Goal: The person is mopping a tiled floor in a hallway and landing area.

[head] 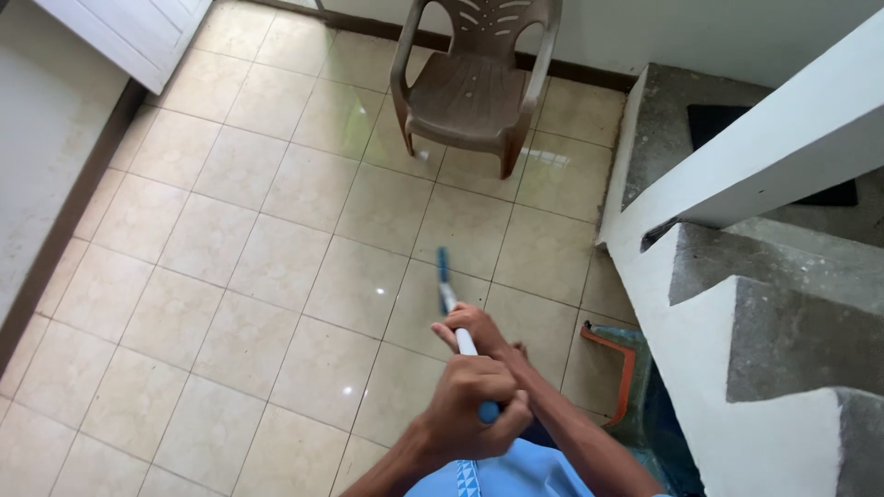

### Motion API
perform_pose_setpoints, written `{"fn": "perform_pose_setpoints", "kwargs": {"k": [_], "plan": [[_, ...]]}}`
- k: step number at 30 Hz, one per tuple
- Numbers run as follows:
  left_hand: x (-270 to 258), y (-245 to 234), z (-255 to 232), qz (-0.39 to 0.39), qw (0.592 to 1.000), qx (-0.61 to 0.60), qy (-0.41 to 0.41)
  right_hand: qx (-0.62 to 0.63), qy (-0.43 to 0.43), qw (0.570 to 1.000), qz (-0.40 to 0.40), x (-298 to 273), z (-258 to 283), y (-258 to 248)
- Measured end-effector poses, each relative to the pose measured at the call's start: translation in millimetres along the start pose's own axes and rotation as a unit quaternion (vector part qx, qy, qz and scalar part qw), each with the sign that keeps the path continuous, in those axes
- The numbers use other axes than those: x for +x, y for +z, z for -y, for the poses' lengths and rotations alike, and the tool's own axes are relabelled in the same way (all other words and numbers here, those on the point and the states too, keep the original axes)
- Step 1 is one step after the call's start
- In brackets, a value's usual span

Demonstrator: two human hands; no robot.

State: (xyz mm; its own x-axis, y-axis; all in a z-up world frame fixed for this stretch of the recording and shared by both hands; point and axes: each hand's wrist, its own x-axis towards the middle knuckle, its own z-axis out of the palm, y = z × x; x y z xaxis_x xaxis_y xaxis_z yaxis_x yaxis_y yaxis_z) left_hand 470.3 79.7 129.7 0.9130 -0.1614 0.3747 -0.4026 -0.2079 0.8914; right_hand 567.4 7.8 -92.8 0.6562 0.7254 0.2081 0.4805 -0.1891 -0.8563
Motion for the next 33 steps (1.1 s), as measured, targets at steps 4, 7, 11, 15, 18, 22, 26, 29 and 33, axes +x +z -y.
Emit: {"fn": "perform_pose_setpoints", "kwargs": {"k": [4, 7, 11, 15, 18, 22, 26, 29, 33], "plan": [[22, -3, 53, -0.100, 0.994, -0.039, -0.025, -0.092, 0.036, 0.995, 0.025, 8, -58, -62], [53, 11, 98, -0.132, 0.980, -0.125, -0.080, -0.174, 0.079, 0.978, 0.083, 22, -98, -121], [63, 49, 168, -0.123, 0.980, -0.092, -0.129, -0.165, 0.163, 0.957, 0.172, 32, -177, -143], [82, 44, 119, -0.148, 0.977, -0.025, -0.153, -0.063, -0.045, 0.994, 0.082, 37, -206, -87], [97, 33, 90, -0.133, 0.973, 0.029, -0.189, 0.119, 0.018, 0.983, 0.138, 56, -173, -42], [111, 39, 109, -0.100, 0.969, 0.098, -0.206, 0.168, 0.001, 0.975, 0.146, 95, -44, -55], [120, 45, 142, -0.073, 0.965, 0.180, -0.177, 0.227, -0.081, 0.962, 0.131, 113, 49, -143], [141, 32, 117, -0.102, 0.984, 0.135, -0.062, 0.178, -0.080, 0.977, 0.083, 124, 18, -127], [169, 11, 85, -0.121, 0.988, 0.093, 0.005, 0.135, -0.029, 0.986, 0.091, 133, -98, -103]]}}
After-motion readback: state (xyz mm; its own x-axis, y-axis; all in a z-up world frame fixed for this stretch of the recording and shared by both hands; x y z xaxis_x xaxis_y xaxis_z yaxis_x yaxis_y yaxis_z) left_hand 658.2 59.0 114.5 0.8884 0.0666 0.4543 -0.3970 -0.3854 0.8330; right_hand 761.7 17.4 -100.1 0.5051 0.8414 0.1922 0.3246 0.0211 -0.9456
